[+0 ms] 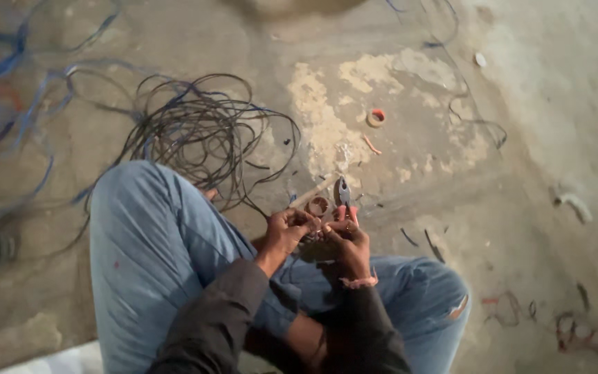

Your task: The person sits on the floor and uses pliers to strip the insulation from a black electrical wire. They then twist the exposed copper strands together by hand.

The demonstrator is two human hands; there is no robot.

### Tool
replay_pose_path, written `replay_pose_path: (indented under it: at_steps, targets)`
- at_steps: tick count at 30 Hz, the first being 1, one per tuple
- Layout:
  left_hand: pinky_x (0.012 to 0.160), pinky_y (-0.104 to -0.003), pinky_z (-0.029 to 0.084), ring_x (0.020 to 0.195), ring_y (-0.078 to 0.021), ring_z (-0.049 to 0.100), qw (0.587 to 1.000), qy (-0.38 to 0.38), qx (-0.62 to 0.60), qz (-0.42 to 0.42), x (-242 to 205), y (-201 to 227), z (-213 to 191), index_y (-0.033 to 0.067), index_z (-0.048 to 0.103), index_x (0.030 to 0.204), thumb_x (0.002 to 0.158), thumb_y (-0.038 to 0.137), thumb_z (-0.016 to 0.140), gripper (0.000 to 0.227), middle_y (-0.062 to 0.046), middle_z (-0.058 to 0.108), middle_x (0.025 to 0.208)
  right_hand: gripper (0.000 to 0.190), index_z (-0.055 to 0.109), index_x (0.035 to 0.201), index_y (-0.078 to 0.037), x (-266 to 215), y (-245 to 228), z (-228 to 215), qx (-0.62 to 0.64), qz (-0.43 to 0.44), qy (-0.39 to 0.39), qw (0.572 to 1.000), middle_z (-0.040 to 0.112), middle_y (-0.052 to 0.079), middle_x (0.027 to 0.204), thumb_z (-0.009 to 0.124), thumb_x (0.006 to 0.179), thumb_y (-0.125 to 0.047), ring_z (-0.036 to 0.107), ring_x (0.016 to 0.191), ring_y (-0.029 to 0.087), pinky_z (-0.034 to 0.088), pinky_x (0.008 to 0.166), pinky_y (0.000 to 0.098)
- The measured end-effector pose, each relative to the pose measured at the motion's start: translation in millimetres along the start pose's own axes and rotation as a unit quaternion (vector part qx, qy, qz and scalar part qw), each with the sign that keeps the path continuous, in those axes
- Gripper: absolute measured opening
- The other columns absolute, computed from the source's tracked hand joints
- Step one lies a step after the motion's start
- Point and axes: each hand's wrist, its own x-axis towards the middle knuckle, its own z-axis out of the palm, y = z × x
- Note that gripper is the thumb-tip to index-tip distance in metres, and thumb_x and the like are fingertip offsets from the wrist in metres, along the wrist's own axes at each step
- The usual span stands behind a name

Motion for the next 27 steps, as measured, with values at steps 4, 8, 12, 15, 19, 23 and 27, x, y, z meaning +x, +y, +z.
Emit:
replay_pose_path:
  at_steps: [4, 8, 12, 15, 19, 23, 27]
  targets:
    - [0.069, -0.026, 0.059, 0.075, -0.0107, 0.072, 0.996, -0.005, 0.081, 0.036, 1, 4, -1, -0.0012, 0.077, 0.089, 0.085, 0.006, 0.082, 0.009, -0.007, 0.078, 0.084, 0.009, 0.073, 0.094, 0.004, 3, 2, -3, 0.061, -0.063, -0.022, 0.996, 0.075, 0.006, 0.100, 0.075, 0.088, -0.003, 0.069, 0.092, 0.011, 0.055, 0.075, 0.0250]
    - [0.061, -0.027, 0.055, 0.068, -0.0115, 0.068, 0.998, 0.019, 0.007, -0.059, -5, 11, 5, -0.0002, 0.073, 0.088, 0.083, 0.008, 0.084, 0.015, -0.006, 0.075, 0.081, 0.011, 0.073, 0.100, 0.008, 5, 3, -7, -0.004, -0.047, -0.082, 0.995, 0.071, 0.013, 0.089, 0.075, 0.100, -0.003, 0.064, 0.077, 0.017, 0.049, 0.068, 0.0290]
    - [0.063, -0.023, 0.054, 0.071, -0.0095, 0.069, 0.998, -0.008, 0.031, -0.049, -12, 19, 3, 0.0018, 0.073, 0.093, 0.087, 0.012, 0.083, 0.015, -0.004, 0.076, 0.083, 0.019, 0.067, 0.107, -0.001, 7, -5, -3, 0.052, 0.016, -0.041, 0.998, 0.075, 0.008, 0.093, 0.072, 0.089, -0.005, 0.073, 0.083, 0.014, 0.058, 0.074, 0.0293]
    - [0.058, -0.024, 0.051, 0.068, -0.0089, 0.065, 0.992, -0.010, 0.100, -0.072, -4, 22, -4, 0.0012, 0.073, 0.093, 0.089, 0.013, 0.082, 0.015, -0.004, 0.074, 0.082, 0.027, 0.068, 0.114, -0.004, 7, -12, 4, 0.069, -0.036, -0.078, 0.994, 0.074, 0.004, 0.093, 0.073, 0.087, -0.005, 0.072, 0.085, 0.011, 0.058, 0.075, 0.0264]
    - [0.059, -0.025, 0.055, 0.067, -0.0098, 0.067, 0.997, -0.023, 0.019, -0.069, -5, 5, -7, 0.0037, 0.070, 0.091, 0.087, 0.010, 0.081, 0.013, -0.003, 0.073, 0.081, 0.017, 0.071, 0.107, 0.003, -1, -16, 2, 0.061, -0.032, -0.085, 0.994, 0.073, 0.007, 0.088, 0.073, 0.094, -0.007, 0.070, 0.076, 0.014, 0.057, 0.070, 0.0274]
    - [0.059, -0.025, 0.051, 0.065, -0.0091, 0.063, 0.998, -0.027, 0.037, -0.034, -7, 6, -10, 0.0023, 0.072, 0.091, 0.090, 0.011, 0.081, 0.012, -0.003, 0.072, 0.079, 0.015, 0.071, 0.104, 0.004, -3, -16, 8, 0.074, -0.048, -0.082, 0.993, 0.072, 0.007, 0.084, 0.073, 0.095, -0.007, 0.068, 0.071, 0.014, 0.056, 0.066, 0.0276]
    - [0.062, -0.024, 0.052, 0.067, -0.0088, 0.065, 0.998, -0.028, 0.045, -0.019, -8, 14, -9, 0.0021, 0.073, 0.090, 0.090, 0.010, 0.080, 0.011, -0.003, 0.072, 0.079, 0.014, 0.071, 0.102, 0.005, -2, -18, 9, 0.050, -0.018, -0.053, 0.997, 0.072, 0.008, 0.083, 0.073, 0.093, -0.006, 0.069, 0.073, 0.014, 0.055, 0.066, 0.0271]
